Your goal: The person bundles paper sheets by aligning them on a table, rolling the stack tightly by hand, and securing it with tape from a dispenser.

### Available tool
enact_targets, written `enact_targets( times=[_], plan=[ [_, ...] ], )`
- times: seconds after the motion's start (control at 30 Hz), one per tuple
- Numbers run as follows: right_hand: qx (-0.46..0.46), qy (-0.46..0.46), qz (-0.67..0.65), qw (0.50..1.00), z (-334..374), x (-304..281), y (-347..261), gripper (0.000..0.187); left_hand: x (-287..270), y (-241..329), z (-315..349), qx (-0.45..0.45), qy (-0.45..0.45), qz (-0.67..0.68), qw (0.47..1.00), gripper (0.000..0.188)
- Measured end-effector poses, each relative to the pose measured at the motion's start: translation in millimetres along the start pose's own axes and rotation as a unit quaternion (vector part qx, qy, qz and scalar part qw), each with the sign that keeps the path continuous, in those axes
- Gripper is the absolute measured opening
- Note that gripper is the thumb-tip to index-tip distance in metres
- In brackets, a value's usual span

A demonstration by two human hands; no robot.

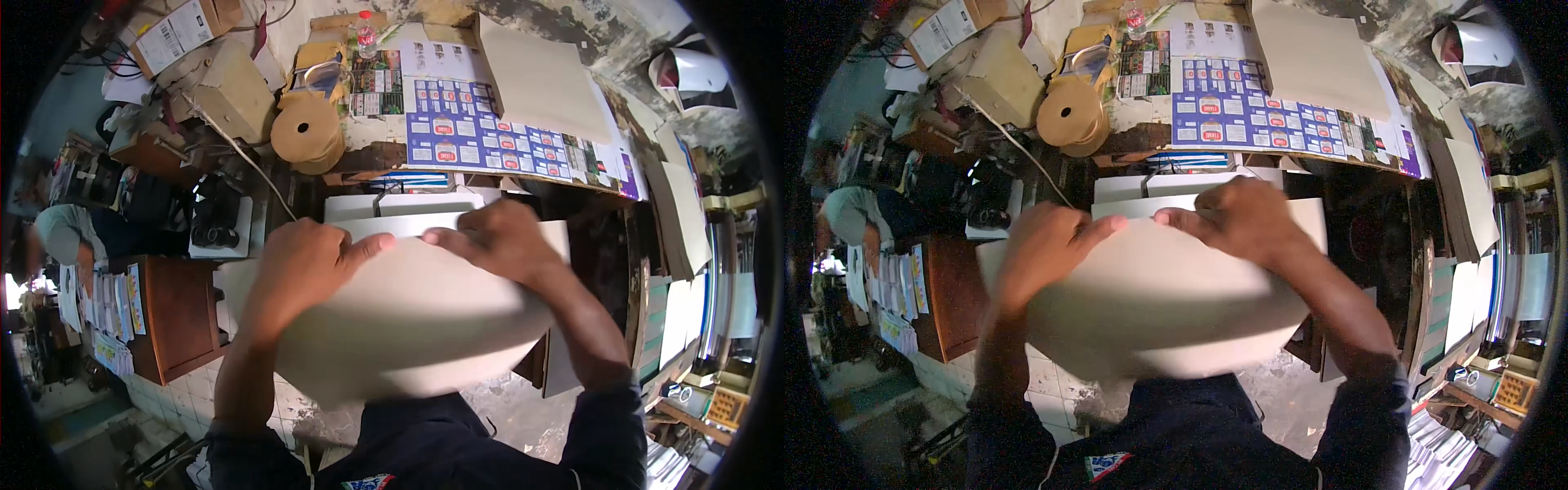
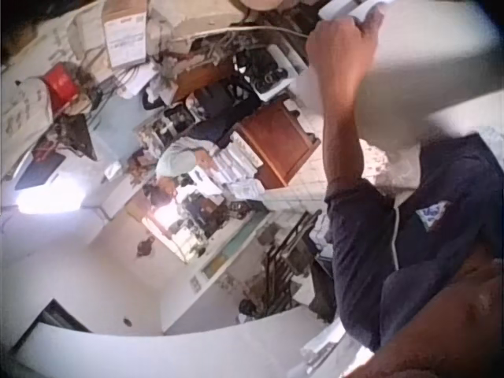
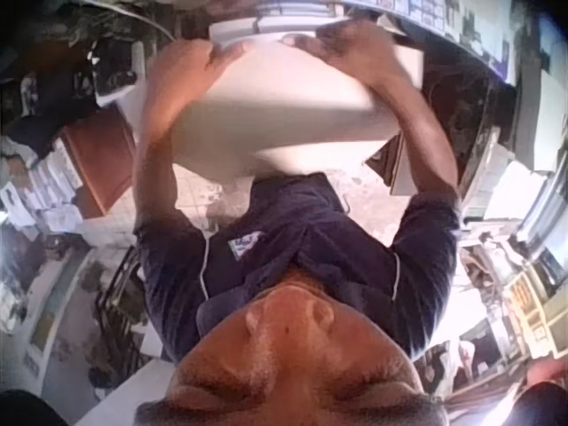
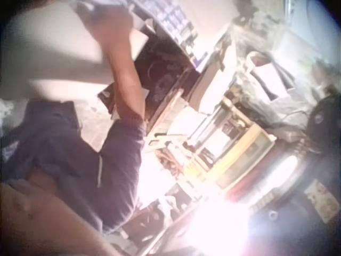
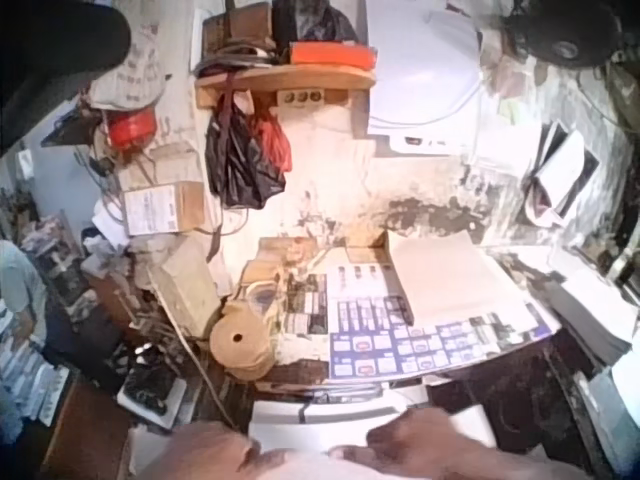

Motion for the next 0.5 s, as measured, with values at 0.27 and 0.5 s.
enact_targets(
  times=[0.27,0.5],
  plan=[
    [0.097,-0.187,0.028,0.977,-119.6,219.4,123.6,0.084,242.3,-126.0,-108.7,-0.048,-0.19,0.004,0.981,0.081],
    [0.156,-0.203,-0.189,0.948,-84.3,195.6,272.4,0.064,233.0,-221.0,-89.6,-0.128,-0.24,0.107,0.956,0.061]
  ],
)
Point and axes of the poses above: each hand's wrist, its own z-axis away from the middle knuckle, its own x-axis out of the palm, y = z × x, the point moved 10 cm from there along -z, towards the middle knuckle, and after that the axes turned 4 degrees about -z, right-handed, at the moved point
